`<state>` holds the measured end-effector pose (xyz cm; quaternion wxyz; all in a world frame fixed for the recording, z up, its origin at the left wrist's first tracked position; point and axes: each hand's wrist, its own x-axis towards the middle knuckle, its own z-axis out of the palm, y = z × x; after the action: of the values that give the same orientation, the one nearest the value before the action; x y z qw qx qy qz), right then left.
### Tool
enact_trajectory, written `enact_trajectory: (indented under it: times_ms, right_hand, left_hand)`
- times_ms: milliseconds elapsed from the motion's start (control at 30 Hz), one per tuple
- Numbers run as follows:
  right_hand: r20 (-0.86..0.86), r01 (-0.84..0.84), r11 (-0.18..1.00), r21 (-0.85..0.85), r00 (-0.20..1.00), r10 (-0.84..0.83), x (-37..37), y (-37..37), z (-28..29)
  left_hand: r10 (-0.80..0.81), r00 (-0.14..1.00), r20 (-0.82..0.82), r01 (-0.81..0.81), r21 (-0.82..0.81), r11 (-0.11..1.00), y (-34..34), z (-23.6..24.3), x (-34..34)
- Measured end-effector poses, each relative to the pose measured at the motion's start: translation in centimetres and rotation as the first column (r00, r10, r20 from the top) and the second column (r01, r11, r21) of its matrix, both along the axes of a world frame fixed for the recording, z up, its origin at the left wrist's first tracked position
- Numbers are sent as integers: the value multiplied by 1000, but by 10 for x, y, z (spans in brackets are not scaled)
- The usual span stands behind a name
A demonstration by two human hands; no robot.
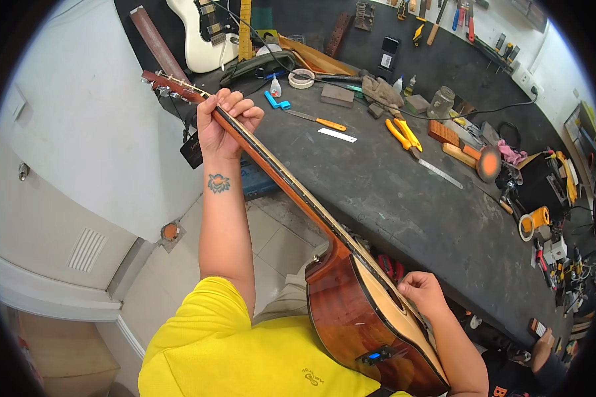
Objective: The person turns the tuning pegs on the guitar headstock while plucking the strings and then plays chords by pressing on the fretboard and strumming.
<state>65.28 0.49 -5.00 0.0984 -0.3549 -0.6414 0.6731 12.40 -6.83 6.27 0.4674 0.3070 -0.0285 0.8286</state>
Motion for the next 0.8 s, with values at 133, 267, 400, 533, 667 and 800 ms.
enact_trajectory:
  times_ms: [133,267,400,533,667,800]
  right_hand:
    - [307,61,947,316,938,-163,-9,-10,8]
    - [-269,74,988,134,962,-35,-2,-1,5]
    - [77,64,991,122,994,-74,-5,-5,10]
    - [124,14,965,261,991,-47,1,-6,9]
    - [-217,-159,987,-14,964,152,2,2,26]
    - [-124,26,954,297,992,12,-18,-18,31]
  left_hand:
    - [-79,997,-26,77,-59,995,-2,5,6]
    - [-110,994,-2,110,-70,991,-4,3,4]
    - [-108,994,1,108,-67,992,-4,0,3]
    - [-130,992,-10,129,-46,991,-2,0,4]
    - [-105,994,-14,104,-43,994,-3,-2,3]
    - [-96,995,-24,96,-19,995,-1,-2,3]
